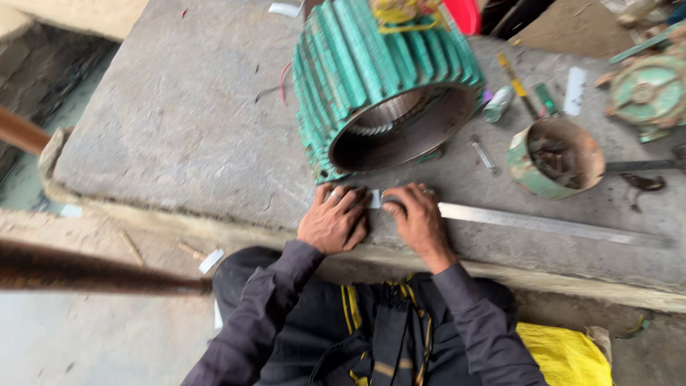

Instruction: The person sits on the ground and repeatedly folds small white paper pieces by hand. They then insert these folded pieces into the slots of a green electric motor stator resting on a concrete block. The person occasionally lifts the motor to check the placement of the paper.

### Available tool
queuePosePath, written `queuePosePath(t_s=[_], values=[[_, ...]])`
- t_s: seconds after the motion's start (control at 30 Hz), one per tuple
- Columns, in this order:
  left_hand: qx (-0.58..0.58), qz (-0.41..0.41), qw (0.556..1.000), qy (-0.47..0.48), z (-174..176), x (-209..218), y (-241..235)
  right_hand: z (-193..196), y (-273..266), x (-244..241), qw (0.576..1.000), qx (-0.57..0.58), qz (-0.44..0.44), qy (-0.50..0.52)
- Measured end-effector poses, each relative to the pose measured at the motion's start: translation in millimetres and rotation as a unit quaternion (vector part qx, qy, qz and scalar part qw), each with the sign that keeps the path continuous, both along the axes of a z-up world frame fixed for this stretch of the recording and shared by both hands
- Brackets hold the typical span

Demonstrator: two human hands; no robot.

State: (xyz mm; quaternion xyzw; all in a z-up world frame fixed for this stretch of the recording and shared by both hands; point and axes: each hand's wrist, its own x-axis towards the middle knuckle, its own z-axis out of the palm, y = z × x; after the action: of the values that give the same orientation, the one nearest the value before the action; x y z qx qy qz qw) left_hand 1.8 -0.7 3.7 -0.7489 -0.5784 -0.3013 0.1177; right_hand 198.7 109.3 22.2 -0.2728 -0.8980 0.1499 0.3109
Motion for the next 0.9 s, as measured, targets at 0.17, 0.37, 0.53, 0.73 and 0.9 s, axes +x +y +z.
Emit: queuePosePath(t_s=[0.17, 0.37, 0.53, 0.73, 0.9], values=[[-0.017, 0.006, 1.0, 0.019, -12, -2, 1, 0, 7, -3, 1.0, -0.023, 0.001, -0.011], [-0.021, 0.008, 0.999, 0.043, -20, -3, 4, -6, 12, -14, 0.998, -0.053, -0.01, -0.041], [-0.018, 0.014, 0.999, 0.042, -26, -2, 2, -13, 14, -15, 0.996, -0.047, -0.012, -0.074], [-0.037, 0.014, 0.998, 0.041, -23, -1, 5, -12, 14, -13, 0.995, -0.028, -0.008, -0.09], [-0.025, 0.014, 0.999, 0.046, -22, -3, 6, -9, 12, -17, 0.995, -0.02, -0.004, -0.099]])
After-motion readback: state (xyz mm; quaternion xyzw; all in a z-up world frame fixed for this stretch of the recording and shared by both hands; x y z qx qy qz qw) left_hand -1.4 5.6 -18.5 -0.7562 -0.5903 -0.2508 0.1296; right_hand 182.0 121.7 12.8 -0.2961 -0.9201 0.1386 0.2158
